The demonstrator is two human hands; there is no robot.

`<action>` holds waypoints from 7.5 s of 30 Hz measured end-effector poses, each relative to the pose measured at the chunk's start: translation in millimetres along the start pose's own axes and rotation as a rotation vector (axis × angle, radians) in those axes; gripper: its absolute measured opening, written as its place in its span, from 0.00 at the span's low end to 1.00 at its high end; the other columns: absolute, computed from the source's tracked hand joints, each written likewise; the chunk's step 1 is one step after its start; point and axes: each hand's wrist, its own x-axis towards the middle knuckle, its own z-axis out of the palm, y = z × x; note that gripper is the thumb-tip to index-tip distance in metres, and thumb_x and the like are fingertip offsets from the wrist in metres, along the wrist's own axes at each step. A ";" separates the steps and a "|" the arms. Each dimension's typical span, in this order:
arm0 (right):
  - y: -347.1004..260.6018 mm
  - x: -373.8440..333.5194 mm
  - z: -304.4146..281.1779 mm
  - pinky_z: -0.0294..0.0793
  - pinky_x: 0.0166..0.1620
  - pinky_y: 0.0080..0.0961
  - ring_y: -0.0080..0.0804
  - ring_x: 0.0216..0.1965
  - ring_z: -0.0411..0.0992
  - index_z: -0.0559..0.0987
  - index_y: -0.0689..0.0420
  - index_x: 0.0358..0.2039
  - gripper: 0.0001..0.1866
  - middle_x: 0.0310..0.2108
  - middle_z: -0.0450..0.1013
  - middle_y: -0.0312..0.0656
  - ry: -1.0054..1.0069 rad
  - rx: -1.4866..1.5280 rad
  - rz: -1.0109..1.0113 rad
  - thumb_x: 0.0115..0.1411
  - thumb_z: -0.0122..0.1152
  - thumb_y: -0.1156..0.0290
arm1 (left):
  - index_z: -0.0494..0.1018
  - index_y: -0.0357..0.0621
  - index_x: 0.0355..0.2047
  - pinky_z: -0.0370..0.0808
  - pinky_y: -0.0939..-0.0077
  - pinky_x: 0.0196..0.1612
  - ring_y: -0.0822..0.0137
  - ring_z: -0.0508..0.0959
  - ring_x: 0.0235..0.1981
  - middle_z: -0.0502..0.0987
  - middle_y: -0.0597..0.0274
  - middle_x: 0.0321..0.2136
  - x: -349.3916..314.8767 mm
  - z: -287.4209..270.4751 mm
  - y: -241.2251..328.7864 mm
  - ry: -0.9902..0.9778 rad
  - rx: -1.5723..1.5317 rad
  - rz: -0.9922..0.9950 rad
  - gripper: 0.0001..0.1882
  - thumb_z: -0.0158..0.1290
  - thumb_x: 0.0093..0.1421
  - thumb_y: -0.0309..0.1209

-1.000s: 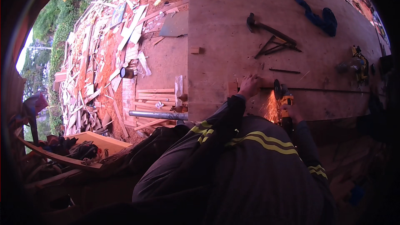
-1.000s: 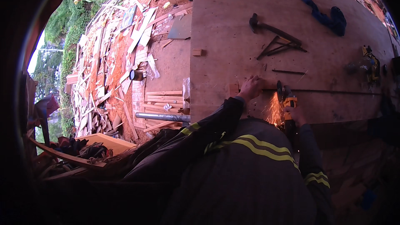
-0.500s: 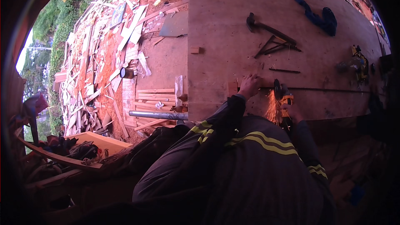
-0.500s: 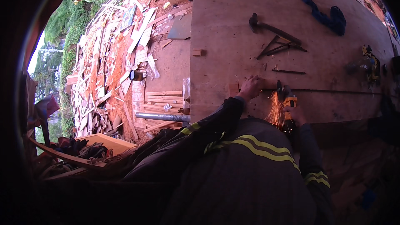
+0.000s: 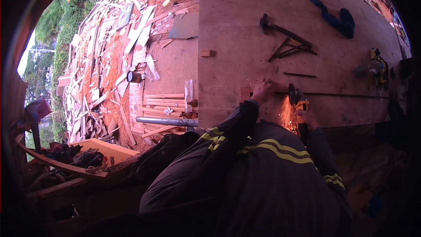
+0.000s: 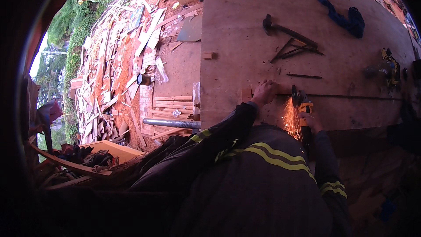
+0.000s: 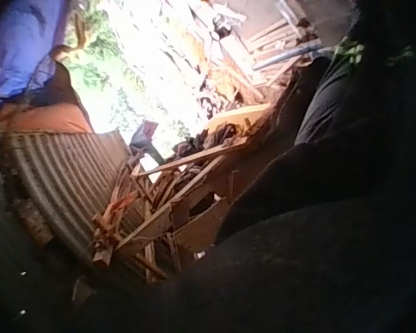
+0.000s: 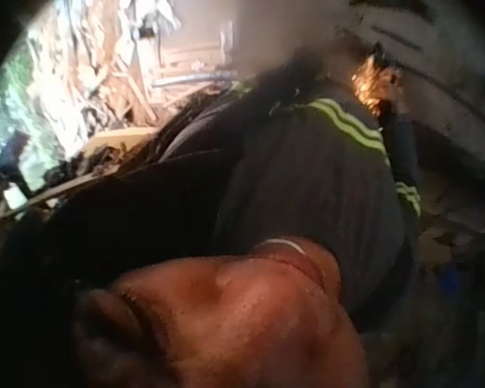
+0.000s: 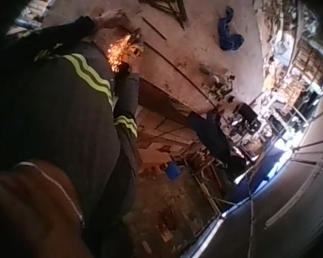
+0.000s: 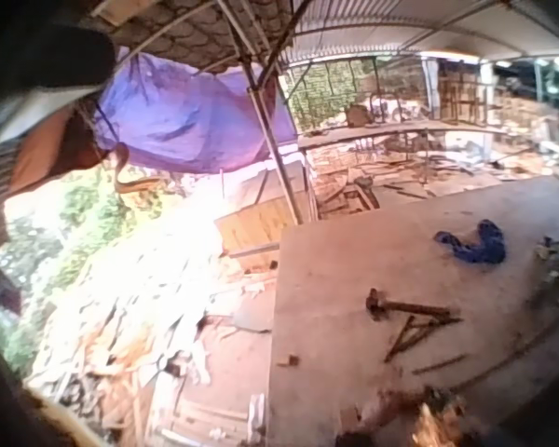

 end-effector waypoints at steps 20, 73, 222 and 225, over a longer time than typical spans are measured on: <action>-9.6 -6.7 2.9 0.71 0.33 0.25 0.23 0.28 0.73 0.81 0.59 0.28 0.08 0.26 0.76 0.34 0.004 0.006 -0.030 0.48 0.66 0.70 | 0.74 0.51 0.45 0.72 0.63 0.51 0.54 0.72 0.47 0.74 0.61 0.42 -1.0 1.3 -4.3 0.008 0.012 0.051 0.25 0.61 0.43 0.31; -0.5 1.7 0.3 0.73 0.32 0.25 0.25 0.27 0.74 0.81 0.60 0.30 0.07 0.27 0.76 0.35 -0.022 -0.042 -0.070 0.52 0.63 0.70 | 0.73 0.53 0.46 0.73 0.60 0.50 0.52 0.72 0.48 0.73 0.60 0.43 -2.4 -2.8 0.5 0.015 -0.017 -0.021 0.23 0.58 0.46 0.29; -15.2 -76.3 -235.6 0.77 0.35 0.28 0.31 0.29 0.75 0.74 0.59 0.37 0.16 0.28 0.72 0.39 -0.132 0.464 -0.163 0.50 0.62 0.64 | 0.71 0.41 0.34 0.71 0.63 0.48 0.54 0.70 0.47 0.71 0.53 0.40 44.5 92.9 191.6 -0.121 0.014 0.282 0.12 0.54 0.46 0.26; -22.7 -77.5 -233.1 0.75 0.35 0.26 0.30 0.28 0.74 0.74 0.59 0.35 0.15 0.26 0.73 0.39 -0.146 0.433 -0.142 0.51 0.61 0.63 | 0.72 0.42 0.31 0.73 0.61 0.44 0.52 0.75 0.40 0.75 0.53 0.33 25.5 77.8 176.8 -0.104 -0.002 0.155 0.10 0.52 0.46 0.25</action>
